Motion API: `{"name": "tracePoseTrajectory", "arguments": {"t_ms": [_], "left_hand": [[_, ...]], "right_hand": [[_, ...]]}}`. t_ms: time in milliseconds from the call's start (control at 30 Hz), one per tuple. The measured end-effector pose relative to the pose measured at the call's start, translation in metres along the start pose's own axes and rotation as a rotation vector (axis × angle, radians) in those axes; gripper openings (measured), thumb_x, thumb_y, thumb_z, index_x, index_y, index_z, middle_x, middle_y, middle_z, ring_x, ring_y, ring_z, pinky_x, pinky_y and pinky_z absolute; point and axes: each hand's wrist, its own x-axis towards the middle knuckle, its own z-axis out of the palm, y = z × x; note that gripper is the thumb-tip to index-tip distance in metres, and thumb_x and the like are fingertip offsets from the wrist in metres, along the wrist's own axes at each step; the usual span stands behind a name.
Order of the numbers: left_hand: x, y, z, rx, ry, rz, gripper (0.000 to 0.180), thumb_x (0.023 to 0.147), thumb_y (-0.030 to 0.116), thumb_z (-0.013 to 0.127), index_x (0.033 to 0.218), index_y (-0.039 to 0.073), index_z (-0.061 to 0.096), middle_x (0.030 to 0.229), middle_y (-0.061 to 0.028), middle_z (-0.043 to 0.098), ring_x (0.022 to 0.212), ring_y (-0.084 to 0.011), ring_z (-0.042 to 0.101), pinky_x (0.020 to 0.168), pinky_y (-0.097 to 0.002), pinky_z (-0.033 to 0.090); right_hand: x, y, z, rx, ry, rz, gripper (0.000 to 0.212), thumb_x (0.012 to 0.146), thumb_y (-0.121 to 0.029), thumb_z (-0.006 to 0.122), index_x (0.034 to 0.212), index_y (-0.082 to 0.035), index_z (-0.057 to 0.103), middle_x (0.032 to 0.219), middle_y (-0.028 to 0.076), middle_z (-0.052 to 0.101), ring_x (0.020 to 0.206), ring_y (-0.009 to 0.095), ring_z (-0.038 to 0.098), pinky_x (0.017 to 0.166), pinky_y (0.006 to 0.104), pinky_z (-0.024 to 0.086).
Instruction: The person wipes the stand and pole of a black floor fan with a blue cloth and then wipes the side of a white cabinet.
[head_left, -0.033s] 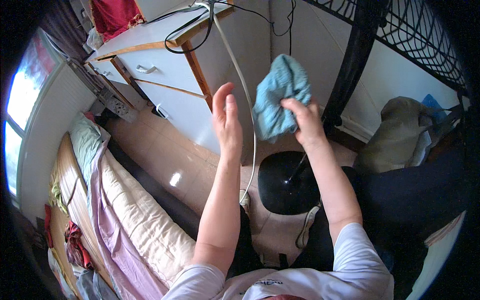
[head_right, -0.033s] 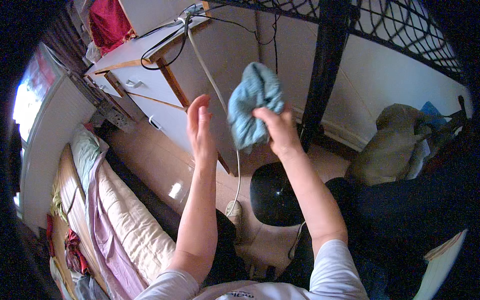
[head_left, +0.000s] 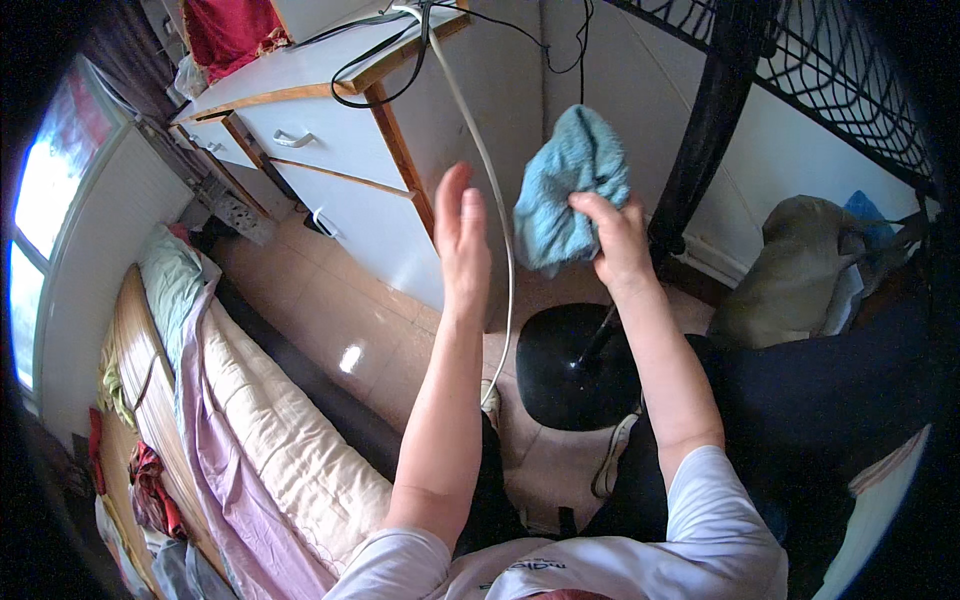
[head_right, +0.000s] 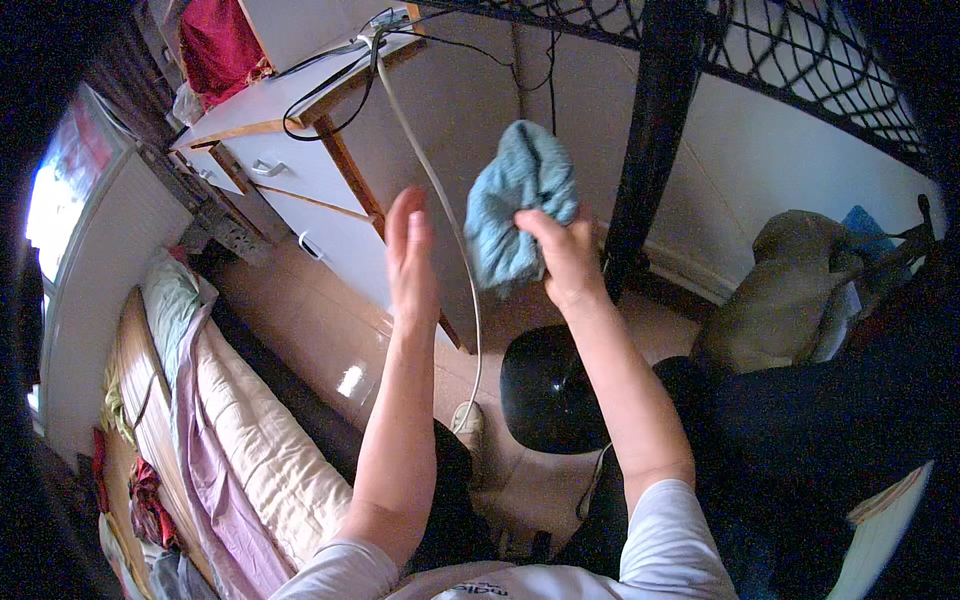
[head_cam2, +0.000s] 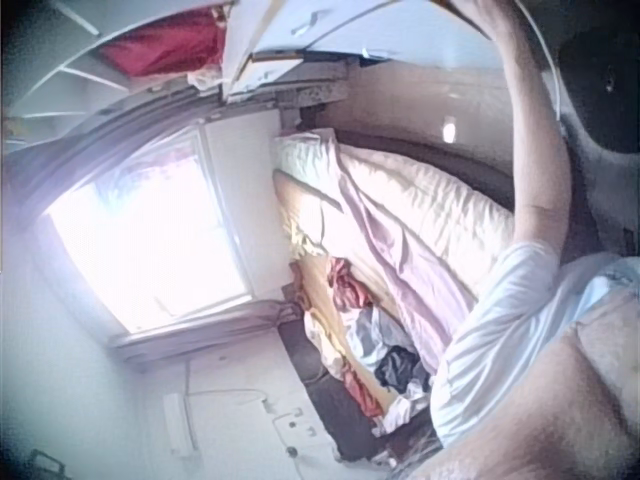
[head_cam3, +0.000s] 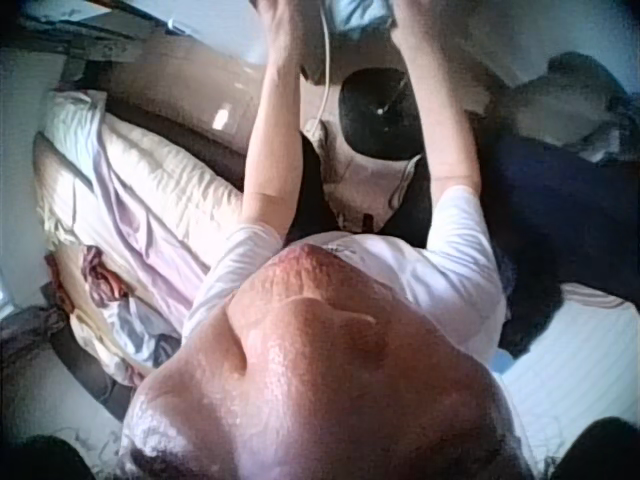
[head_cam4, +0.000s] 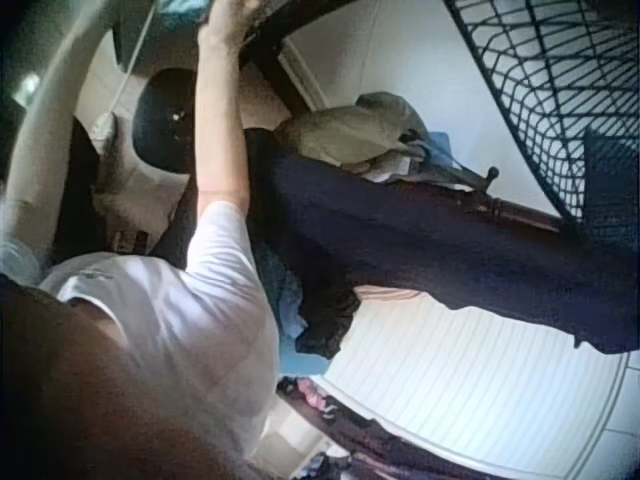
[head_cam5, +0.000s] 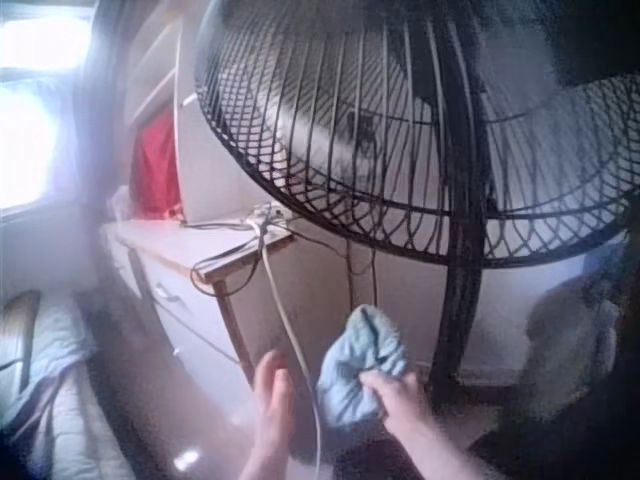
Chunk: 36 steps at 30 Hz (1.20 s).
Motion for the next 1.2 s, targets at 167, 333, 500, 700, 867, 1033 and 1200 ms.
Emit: {"name": "tracePoseTrajectory", "arguments": {"t_ms": [167, 333, 500, 700, 867, 1033, 1200], "left_hand": [[0.011, -0.003, -0.012, -0.086, -0.101, 0.066, 0.029, 0.094, 0.019, 0.055, 0.120, 0.004, 0.054, 0.083, -0.0017, 0.058, 0.075, -0.0101, 0.053, 0.068, -0.0247, 0.044], [0.021, 0.030, -0.034, -0.005, 0.235, 0.347, 0.022, 0.093, 0.009, 0.055, 0.114, 0.004, 0.060, 0.067, 0.0050, 0.047, 0.058, -0.0031, 0.042, 0.051, -0.0196, 0.036], [0.036, 0.060, -0.052, 0.218, 0.445, 0.604, 0.028, 0.091, -0.001, 0.052, 0.118, 0.005, 0.060, 0.082, 0.0005, 0.052, 0.061, -0.0046, 0.042, 0.051, -0.0213, 0.035], [0.053, 0.049, -0.069, 0.547, 0.389, 0.823, 0.041, 0.087, -0.009, 0.040, 0.115, 0.010, 0.063, 0.117, -0.0102, 0.050, 0.093, -0.0172, 0.055, 0.072, -0.0264, 0.046], [0.057, 0.044, -0.061, 0.493, 0.368, 0.723, 0.051, 0.083, -0.012, 0.038, 0.125, 0.013, 0.055, 0.122, -0.0125, 0.054, 0.107, -0.0236, 0.058, 0.082, -0.0336, 0.050], [0.057, 0.047, -0.065, 0.497, 0.319, 0.665, 0.053, 0.084, -0.011, 0.039, 0.128, 0.014, 0.054, 0.117, -0.0117, 0.058, 0.101, -0.0234, 0.063, 0.085, -0.0341, 0.053], [0.059, 0.041, -0.055, 0.443, 0.291, 0.658, 0.050, 0.085, -0.010, 0.041, 0.127, 0.014, 0.055, 0.114, -0.0108, 0.061, 0.103, -0.0233, 0.062, 0.083, -0.0345, 0.054]], "right_hand": [[0.037, 0.019, 0.005, -0.121, 0.127, -0.130, 0.027, 0.072, -0.003, 0.063, 0.099, 0.000, 0.061, 0.095, 0.008, 0.065, 0.085, 0.018, 0.062, 0.077, 0.0317, 0.051], [0.104, 0.029, 0.028, -0.348, 0.128, -0.362, 0.032, 0.071, -0.004, 0.064, 0.102, 0.001, 0.058, 0.097, 0.011, 0.062, 0.090, 0.022, 0.061, 0.081, 0.0351, 0.048], [0.155, 0.045, 0.047, -0.758, 0.142, -0.577, 0.047, 0.075, -0.014, 0.069, 0.116, 0.003, 0.052, 0.115, 0.016, 0.054, 0.103, 0.026, 0.055, 0.088, 0.0357, 0.045], [0.114, 0.071, 0.094, -0.639, 0.027, -0.668, 0.055, 0.081, -0.033, 0.066, 0.123, -0.001, 0.054, 0.135, 0.022, 0.036, 0.125, 0.036, 0.036, 0.103, 0.0430, 0.031], [0.069, 0.084, 0.113, -0.800, -0.058, -0.996, 0.048, 0.079, -0.027, 0.067, 0.123, -0.011, 0.057, 0.135, 0.020, 0.039, 0.123, 0.039, 0.038, 0.104, 0.0480, 0.028], [0.124, 0.073, 0.108, -0.706, 0.042, -0.896, 0.048, 0.079, -0.017, 0.064, 0.126, -0.009, 0.054, 0.137, 0.018, 0.038, 0.125, 0.040, 0.036, 0.103, 0.0475, 0.032], [0.182, 0.079, 0.066, -0.637, 0.302, -0.644, 0.051, 0.090, -0.026, 0.055, 0.131, 0.001, 0.045, 0.141, 0.021, 0.032, 0.128, 0.038, 0.034, 0.107, 0.0426, 0.028]]}}
